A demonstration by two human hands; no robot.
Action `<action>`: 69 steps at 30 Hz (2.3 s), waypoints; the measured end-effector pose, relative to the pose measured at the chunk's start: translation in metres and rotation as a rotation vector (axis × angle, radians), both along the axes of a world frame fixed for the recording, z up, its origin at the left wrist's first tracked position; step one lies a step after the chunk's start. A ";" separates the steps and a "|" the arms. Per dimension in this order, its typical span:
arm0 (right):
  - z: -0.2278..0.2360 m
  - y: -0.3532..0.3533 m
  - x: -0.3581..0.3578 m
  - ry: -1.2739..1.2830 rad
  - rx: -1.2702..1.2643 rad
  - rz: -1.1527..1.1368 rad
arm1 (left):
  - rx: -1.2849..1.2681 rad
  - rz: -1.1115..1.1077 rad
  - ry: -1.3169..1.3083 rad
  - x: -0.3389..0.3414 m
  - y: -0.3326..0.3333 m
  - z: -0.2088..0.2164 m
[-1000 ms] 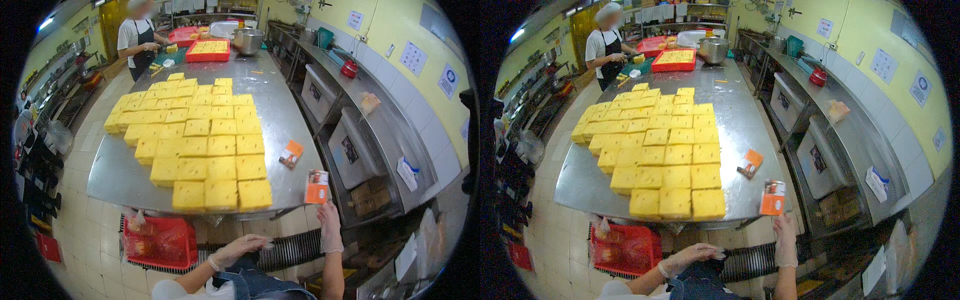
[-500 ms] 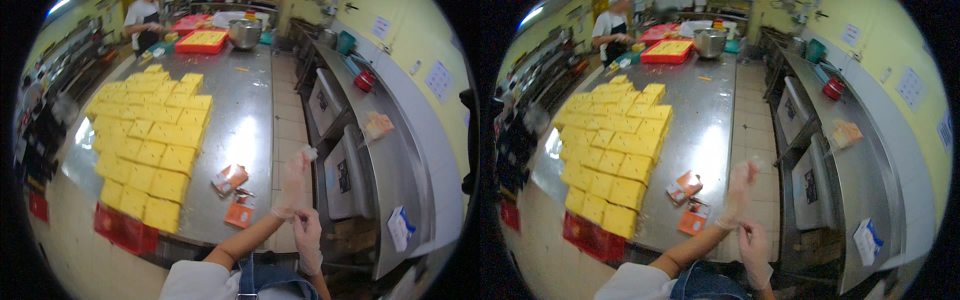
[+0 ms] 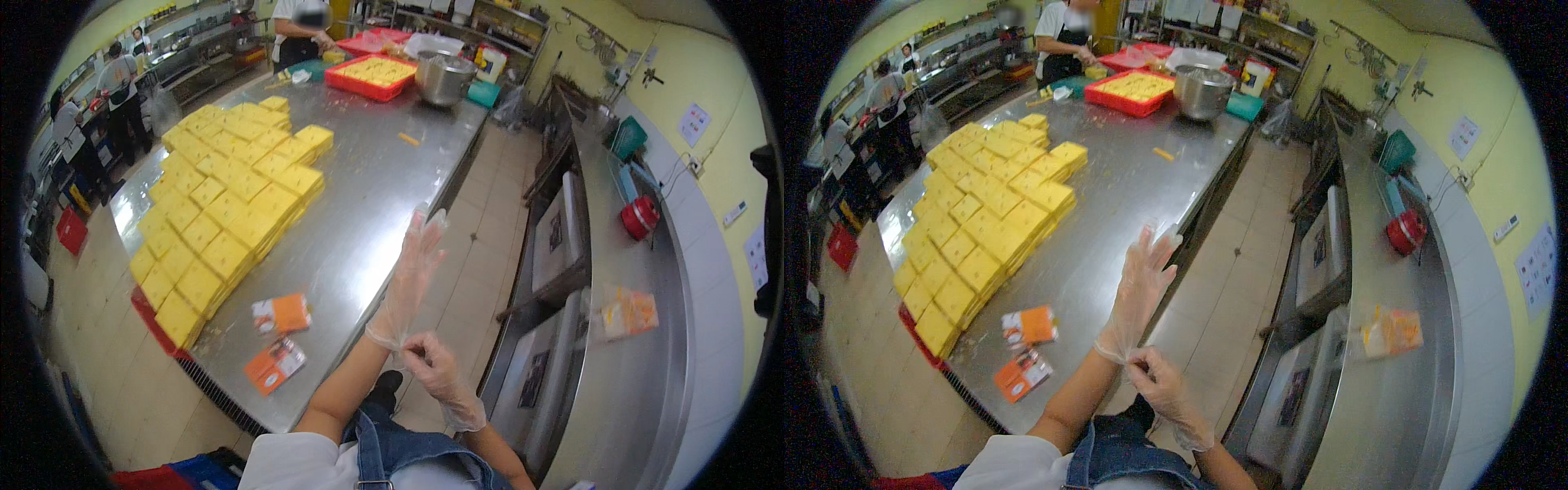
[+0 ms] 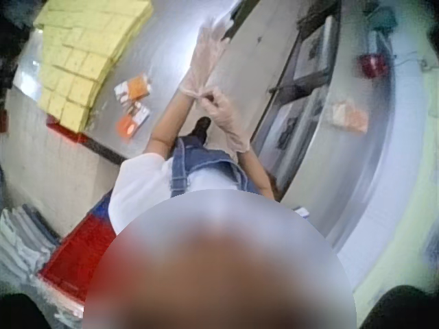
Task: The person inserts toothpicks into many small yellow rectangular food blocks arranged on a stainless steel table, then moves a red tray of finished blocks and wraps it with plastic film. The person handles the blocks and toothpicks by hand and uses a roll of plastic wrap to cover the tray.
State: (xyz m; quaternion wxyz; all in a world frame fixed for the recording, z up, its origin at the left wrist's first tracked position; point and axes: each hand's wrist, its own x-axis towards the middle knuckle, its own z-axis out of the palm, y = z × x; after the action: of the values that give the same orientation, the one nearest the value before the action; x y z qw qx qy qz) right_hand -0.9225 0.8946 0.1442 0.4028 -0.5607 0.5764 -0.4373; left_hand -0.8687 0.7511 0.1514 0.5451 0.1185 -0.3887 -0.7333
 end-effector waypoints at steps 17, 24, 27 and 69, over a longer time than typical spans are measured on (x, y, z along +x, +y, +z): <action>-0.120 -0.113 -0.434 -0.186 0.503 -0.655 | 0.219 -0.006 -0.548 -0.229 -0.294 -0.078; -0.040 -0.440 -0.535 -0.024 0.055 -0.230 | 0.365 0.550 -0.591 -0.186 -0.382 -0.107; 0.005 -0.572 -0.526 0.085 -0.070 -0.061 | 0.390 0.630 -0.680 -0.161 -0.430 -0.111; -0.045 -0.942 -0.712 0.073 0.571 0.120 | 0.978 1.347 -1.812 -0.217 -0.513 -0.105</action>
State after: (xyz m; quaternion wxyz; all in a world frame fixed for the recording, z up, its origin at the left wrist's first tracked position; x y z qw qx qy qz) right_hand -1.6347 -0.0475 0.0995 0.5484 -0.4731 0.6561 -0.2121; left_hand -1.0856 0.2378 0.0463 0.2463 0.9533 -0.1724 -0.0271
